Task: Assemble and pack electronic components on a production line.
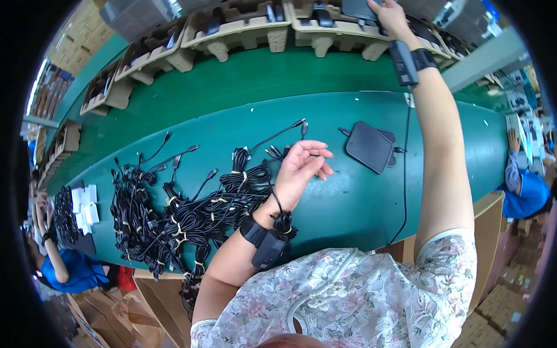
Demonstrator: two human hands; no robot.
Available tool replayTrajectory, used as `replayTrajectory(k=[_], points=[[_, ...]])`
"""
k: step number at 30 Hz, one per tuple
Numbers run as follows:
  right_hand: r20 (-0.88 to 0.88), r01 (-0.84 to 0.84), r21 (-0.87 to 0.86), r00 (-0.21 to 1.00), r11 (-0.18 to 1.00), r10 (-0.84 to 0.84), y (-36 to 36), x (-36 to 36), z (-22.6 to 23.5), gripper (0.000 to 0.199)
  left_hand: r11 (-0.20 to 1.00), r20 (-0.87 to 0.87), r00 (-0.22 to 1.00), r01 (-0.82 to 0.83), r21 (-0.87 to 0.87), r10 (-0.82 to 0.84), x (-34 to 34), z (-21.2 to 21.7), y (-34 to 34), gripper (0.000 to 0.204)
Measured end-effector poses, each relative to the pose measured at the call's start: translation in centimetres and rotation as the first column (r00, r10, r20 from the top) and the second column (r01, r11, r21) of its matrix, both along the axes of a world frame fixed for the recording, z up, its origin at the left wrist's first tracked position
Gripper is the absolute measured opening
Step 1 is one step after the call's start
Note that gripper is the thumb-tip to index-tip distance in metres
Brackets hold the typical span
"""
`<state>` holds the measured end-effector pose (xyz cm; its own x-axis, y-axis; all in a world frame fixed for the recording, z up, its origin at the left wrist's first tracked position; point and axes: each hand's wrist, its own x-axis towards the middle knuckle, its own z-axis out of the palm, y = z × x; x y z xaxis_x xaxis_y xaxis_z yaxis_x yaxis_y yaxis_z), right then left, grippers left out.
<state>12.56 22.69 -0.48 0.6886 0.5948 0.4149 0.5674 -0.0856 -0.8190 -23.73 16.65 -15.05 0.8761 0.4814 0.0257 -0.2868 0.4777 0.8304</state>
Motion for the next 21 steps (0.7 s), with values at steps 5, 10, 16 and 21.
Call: replayTrajectory(k=[5, 10, 16, 21], points=[[0.213, 0.122, -0.364, 0.976, 0.923, -0.046, 0.7, 6.8, -0.5, 0.059, 0.999, 0.054, 0.998, -0.016, -0.043, 0.018, 0.4, -0.1, -0.1, 0.023], [0.948, 0.579, -0.18, 0.317, 0.796, -0.016, 0.8, -1.6, 0.3, 0.042, 0.998, 0.054, 0.998, -0.011, -0.061, 0.015, 0.3, -0.2, -0.3, 0.022], [0.618, -0.513, -0.409, 0.452, 0.754, 0.643, 0.3, -22.4, -2.7, 0.015, 0.999, 0.007, 0.999, 0.039, -0.025, -0.039, 0.7, -0.9, -0.2, 0.029], [0.437, -0.585, -0.719, 0.039, 0.375, 0.899, -1.0, -30.2, -5.7, 0.013, 0.975, 0.047, 0.99, -0.141, 0.17, 0.135, 2.8, -2.2, -1.1, 0.021]])
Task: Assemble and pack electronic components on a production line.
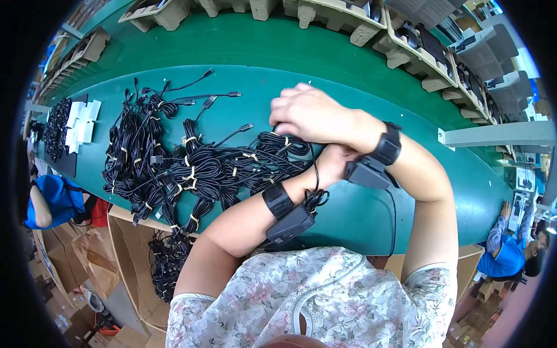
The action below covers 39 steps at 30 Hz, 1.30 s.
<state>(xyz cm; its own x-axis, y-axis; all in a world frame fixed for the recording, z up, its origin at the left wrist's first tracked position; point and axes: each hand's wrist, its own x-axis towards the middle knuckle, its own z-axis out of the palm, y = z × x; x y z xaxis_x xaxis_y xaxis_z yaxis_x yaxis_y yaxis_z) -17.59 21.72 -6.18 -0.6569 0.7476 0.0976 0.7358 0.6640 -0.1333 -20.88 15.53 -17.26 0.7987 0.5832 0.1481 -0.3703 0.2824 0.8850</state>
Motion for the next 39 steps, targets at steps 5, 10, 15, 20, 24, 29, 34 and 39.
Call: replayTrajectory(k=[5, 10, 15, 20, 24, 29, 34, 39], points=[[0.105, 0.04, -0.331, 0.994, 0.943, -0.006, -1.3, -1.1, 0.2, 0.014, 0.999, 0.178, 0.984, 0.004, -0.05, 0.004, -0.4, 0.7, -0.3, 0.021], [-0.008, 0.058, -0.236, 0.998, 0.97, -0.062, -3.4, -0.1, -0.8, 0.02, 0.982, 0.07, 0.98, 0.19, -0.022, -0.188, -0.1, 0.2, 0.6, 0.031], [-0.263, 0.334, -0.191, 0.889, 0.923, -0.376, -6.2, 1.8, 0.7, 0.019, 0.97, 0.114, 0.969, 0.23, -0.076, -0.22, -1.5, 2.7, 0.8, 0.035], [-0.668, 0.246, -0.671, 0.208, 0.699, -0.714, -8.3, 4.5, 2.5, 0.018, 0.947, 0.232, 0.957, 0.228, -0.228, -0.175, -2.5, 3.6, 0.5, 0.033], [-0.666, 0.214, -0.704, 0.132, 0.677, -0.735, -10.3, 6.8, 2.6, 0.021, 0.894, 0.347, 0.929, 0.257, -0.367, -0.124, -2.7, 2.9, 1.2, 0.028], [-0.599, 0.513, -0.222, 0.6, 0.829, -0.531, -11.4, 7.1, 0.6, 0.018, 0.865, 0.299, 0.954, 0.171, -0.471, -0.026, -2.1, 2.7, 0.9, 0.022], [-0.211, 0.613, -0.084, 0.759, 0.785, -0.616, -12.1, 6.0, 0.6, 0.022, 0.929, 0.23, 0.971, 0.139, -0.343, -0.061, -1.7, 2.4, 0.8, 0.023], [-0.309, 0.673, 0.279, 0.739, 0.685, -0.599, -10.0, 9.3, 2.7, 0.023, 0.986, 0.102, 0.994, -0.026, -0.167, 0.043, -1.6, 1.4, 0.3, 0.029]])
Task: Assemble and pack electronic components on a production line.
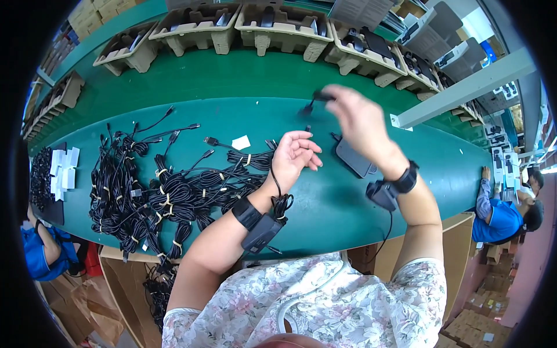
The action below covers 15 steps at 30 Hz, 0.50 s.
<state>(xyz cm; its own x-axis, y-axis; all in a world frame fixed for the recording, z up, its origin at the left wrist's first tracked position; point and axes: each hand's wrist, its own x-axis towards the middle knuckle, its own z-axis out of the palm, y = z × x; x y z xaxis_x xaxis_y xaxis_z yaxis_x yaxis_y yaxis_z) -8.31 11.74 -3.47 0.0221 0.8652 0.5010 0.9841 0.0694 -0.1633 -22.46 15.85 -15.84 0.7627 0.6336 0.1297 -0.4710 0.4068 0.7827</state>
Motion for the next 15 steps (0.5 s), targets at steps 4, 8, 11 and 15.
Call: replayTrajectory(k=[4, 8, 11, 15], points=[[-0.179, 0.364, 0.052, 0.919, 0.93, -0.35, 4.1, 6.3, 3.8, 0.029, 0.999, -0.053, 0.998, 0.038, 0.022, -0.037, 0.1, 0.1, 0.1, 0.033], [-0.005, 0.5, 0.09, 0.865, 0.862, -0.501, 8.5, 14.4, 5.1, 0.036, 0.996, -0.092, 0.993, 0.077, 0.036, -0.073, 0.3, 0.1, -0.1, 0.033], [0.14, 0.513, 0.026, 0.848, 0.858, -0.511, 11.0, 17.5, 4.5, 0.038, 0.996, -0.108, 0.991, 0.085, 0.024, -0.081, 0.2, 0.2, -0.1, 0.033], [0.304, 0.556, -0.142, 0.812, 0.819, -0.499, 13.6, 18.1, 4.6, 0.033, 0.996, -0.114, 0.99, 0.084, -0.001, -0.083, 0.0, 0.2, -0.1, 0.035]])
